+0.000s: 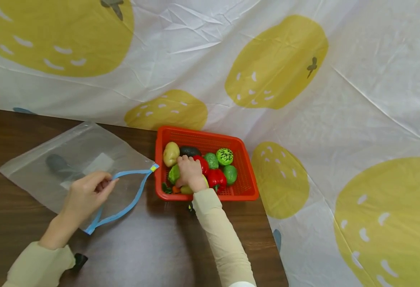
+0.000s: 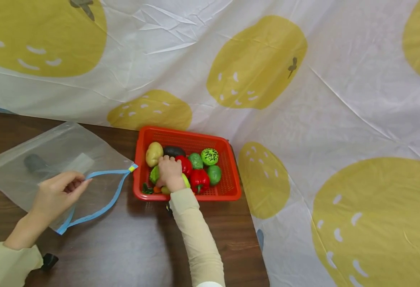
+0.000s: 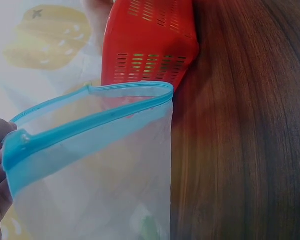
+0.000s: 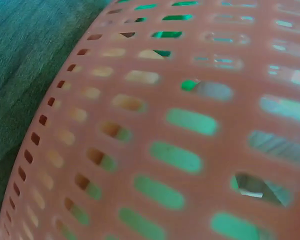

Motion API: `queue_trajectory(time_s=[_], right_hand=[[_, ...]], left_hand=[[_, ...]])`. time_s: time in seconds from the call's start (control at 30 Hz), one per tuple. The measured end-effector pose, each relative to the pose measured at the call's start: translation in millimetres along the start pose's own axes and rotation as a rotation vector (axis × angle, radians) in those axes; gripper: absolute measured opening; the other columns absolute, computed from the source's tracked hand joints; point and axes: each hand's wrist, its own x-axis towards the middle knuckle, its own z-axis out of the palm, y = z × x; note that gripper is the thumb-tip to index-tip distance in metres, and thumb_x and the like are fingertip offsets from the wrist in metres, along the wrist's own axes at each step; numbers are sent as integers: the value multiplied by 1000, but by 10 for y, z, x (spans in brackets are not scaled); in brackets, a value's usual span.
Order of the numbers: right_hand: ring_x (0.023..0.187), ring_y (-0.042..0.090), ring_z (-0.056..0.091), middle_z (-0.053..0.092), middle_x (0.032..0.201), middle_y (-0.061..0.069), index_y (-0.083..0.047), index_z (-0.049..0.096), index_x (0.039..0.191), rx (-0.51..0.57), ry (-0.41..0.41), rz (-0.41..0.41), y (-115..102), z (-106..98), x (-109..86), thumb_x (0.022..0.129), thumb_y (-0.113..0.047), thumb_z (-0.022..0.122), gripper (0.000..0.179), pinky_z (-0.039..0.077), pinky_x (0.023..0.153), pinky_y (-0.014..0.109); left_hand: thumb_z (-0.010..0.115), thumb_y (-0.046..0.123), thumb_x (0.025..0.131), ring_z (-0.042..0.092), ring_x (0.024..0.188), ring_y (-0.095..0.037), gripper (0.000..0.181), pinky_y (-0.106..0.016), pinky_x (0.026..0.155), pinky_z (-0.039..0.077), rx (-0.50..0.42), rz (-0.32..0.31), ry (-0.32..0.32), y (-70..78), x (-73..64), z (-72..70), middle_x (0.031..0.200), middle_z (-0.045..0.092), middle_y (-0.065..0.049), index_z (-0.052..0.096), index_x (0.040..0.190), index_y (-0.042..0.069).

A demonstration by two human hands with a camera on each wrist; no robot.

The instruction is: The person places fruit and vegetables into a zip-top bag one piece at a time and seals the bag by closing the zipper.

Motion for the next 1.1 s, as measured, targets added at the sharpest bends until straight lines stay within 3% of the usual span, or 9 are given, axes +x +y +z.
queue_trajectory(time_s=[0.13,0.23,0.37,0.53,0.7,0.83,0.93,1.03,1.1], right_hand=[[104,23,52,53,114,5,-10,49,121,74,103,20,64,-43,-99,62,-46,83,77,46,82,38],[100,24,53,54,113,7,-8,49,122,220,213,59,104,-102,-241,64,-44,83,77,48,81,38],[97,23,55,55,113,8,-6,48,124,536,368,86,108,-168,-487,65,-36,82,74,49,82,37],[94,22,55,58,109,11,-3,50,121,1000,572,-14,-3,-166,-768,67,-22,80,65,50,77,38],[92,17,56,58,109,14,-2,51,120,1387,651,-110,-273,-107,-948,69,-10,76,58,52,70,35],[94,12,55,57,112,18,5,49,121,1523,645,-139,-549,-149,-1096,70,-4,74,58,51,73,28],[92,9,55,57,110,23,9,48,120,1567,646,-142,-753,-180,-1187,68,1,73,58,52,70,26],[90,8,55,58,108,21,6,49,119,1550,663,-141,-934,-91,-1157,68,-1,75,58,53,65,30],[86,8,55,59,106,16,2,51,119,1471,705,-136,-1038,12,-1075,68,-5,78,59,54,62,31]], left_hand=[[47,39,97,44,48,-10,50,-20,43,37,-8,4,32,-3,14,5,59,53,-3,58,69,0],[47,39,97,45,48,-10,49,-20,43,38,2,10,35,-8,18,3,60,53,-4,59,69,0],[46,39,97,46,49,-10,50,-21,44,38,13,-1,11,-17,11,4,60,54,-4,59,69,0],[45,39,97,45,50,-9,50,-21,45,38,22,-19,-16,-16,15,-3,60,53,-4,59,70,-1],[48,38,96,45,49,-11,49,-21,45,37,-6,-24,29,-5,53,16,59,53,-4,58,69,-1],[49,39,96,46,48,-13,48,-21,46,37,-29,-35,67,9,87,23,58,53,-5,59,69,-1],[49,38,96,47,48,-13,49,-20,45,38,-14,-30,55,24,112,2,58,54,-6,59,69,-1],[47,38,96,48,48,-12,50,-19,44,39,-3,-26,29,42,142,-26,58,54,-6,59,69,-2],[47,38,97,48,48,-12,50,-19,44,39,-3,-28,16,54,159,-42,58,54,-6,59,69,-3]])
